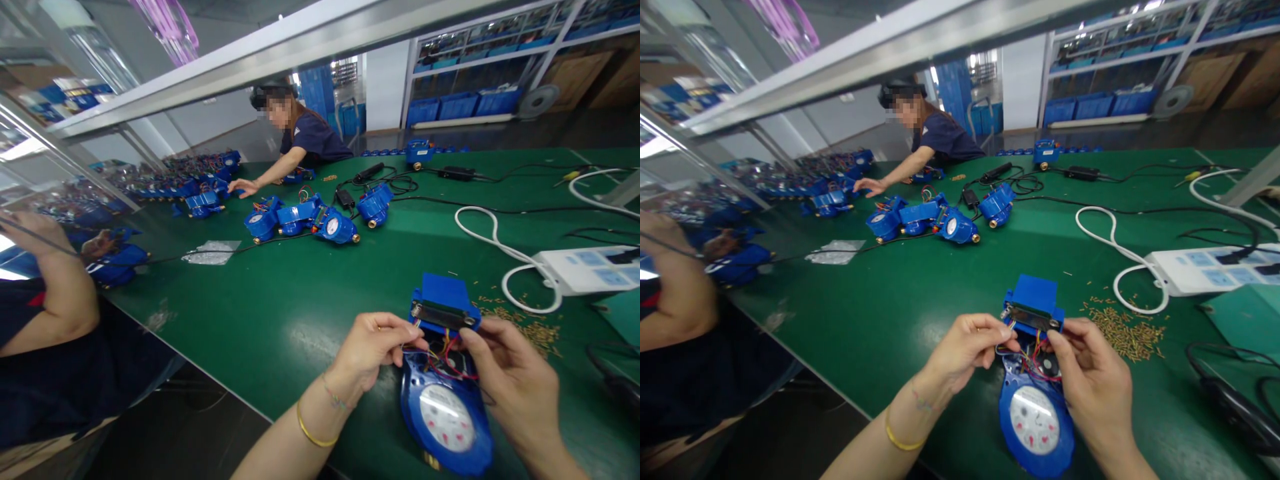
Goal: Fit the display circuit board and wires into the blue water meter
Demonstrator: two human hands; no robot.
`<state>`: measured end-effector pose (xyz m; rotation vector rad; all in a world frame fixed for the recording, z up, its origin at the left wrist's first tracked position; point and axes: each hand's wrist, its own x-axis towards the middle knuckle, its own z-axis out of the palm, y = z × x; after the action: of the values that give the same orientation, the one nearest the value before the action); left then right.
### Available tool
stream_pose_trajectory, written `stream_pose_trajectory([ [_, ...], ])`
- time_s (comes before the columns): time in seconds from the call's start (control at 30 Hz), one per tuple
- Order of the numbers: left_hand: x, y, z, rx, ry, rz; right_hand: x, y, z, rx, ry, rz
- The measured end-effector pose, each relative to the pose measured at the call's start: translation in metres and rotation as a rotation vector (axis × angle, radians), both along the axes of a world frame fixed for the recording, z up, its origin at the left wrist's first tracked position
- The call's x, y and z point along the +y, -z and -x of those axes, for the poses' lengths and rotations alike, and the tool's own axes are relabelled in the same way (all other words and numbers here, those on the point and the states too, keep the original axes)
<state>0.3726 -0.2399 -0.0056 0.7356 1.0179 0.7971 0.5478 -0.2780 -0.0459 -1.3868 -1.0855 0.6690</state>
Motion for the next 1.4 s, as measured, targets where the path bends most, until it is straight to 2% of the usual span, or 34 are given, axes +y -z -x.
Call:
stream_pose_trajectory([
  [0.17,-0.001,-0.002,0.0,0.025,0.041,0.017,-0.003,0.005,0.001,0.034,0.054,0.038],
  [0.27,-0.005,-0.001,-0.004,0.036,0.036,-0.022,-0.003,0.0,0.005,0.072,0.093,0.059],
  [0.47,-0.012,0.006,-0.012,0.096,-0.078,-0.162,-0.002,-0.019,0.013,0.158,0.101,0.1],
  [0.67,-0.018,0.006,-0.017,0.243,-0.118,-0.228,-0.001,-0.021,0.013,0.241,0.097,0.133],
  [1.03,-0.018,0.001,-0.014,0.064,-0.128,-0.152,-0.003,-0.011,0.012,0.215,0.057,0.135],
  [1.4,-0.016,0.007,-0.011,0.119,-0.066,-0.159,0.0,-0.023,0.016,0.237,0.089,0.185],
])
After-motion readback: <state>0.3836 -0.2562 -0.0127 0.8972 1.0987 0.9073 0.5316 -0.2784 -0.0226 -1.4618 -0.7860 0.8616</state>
